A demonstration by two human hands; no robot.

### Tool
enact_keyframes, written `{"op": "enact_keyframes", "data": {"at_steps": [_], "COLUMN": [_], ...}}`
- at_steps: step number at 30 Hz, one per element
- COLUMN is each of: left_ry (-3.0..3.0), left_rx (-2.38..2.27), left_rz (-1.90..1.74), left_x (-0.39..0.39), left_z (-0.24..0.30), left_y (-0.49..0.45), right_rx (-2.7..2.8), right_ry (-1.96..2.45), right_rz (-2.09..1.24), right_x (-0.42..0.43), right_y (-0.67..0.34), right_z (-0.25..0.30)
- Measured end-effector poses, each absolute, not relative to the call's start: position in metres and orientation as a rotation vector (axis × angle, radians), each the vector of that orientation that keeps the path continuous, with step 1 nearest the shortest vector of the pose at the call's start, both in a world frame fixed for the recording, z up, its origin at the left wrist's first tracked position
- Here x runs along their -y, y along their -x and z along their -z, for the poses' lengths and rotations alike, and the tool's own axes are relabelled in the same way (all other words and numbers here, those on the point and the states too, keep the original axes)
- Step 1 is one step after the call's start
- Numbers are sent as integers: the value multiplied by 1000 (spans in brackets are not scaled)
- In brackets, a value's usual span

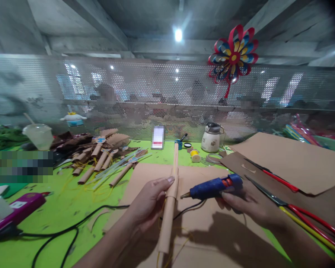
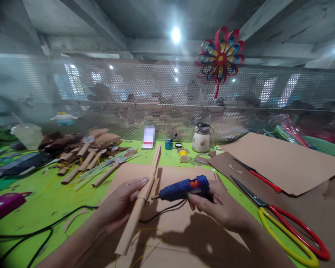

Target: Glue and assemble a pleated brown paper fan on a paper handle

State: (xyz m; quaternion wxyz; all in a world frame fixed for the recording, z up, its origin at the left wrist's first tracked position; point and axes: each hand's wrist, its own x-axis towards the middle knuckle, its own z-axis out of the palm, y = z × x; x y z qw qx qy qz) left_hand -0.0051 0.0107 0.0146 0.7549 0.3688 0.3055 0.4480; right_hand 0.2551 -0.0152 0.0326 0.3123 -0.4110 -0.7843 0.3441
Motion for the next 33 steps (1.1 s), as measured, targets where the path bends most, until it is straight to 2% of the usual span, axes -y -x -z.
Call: {"op": "enact_keyframes", "data": {"at_steps": [24,33], "left_ry": [-808,-786], "left_rx": [-683,-718], "left_rz": [-974,-972], "left_x": [-9,-11], "left_z": [-15,-14], "left_y": [3,5], "right_rx": [2072,2047], "right_ry": [1110,1102], "right_rz": [-988,-921], "right_x": [14,11], "right_y": [-253,-267], "right_z": [-29,-32]}}
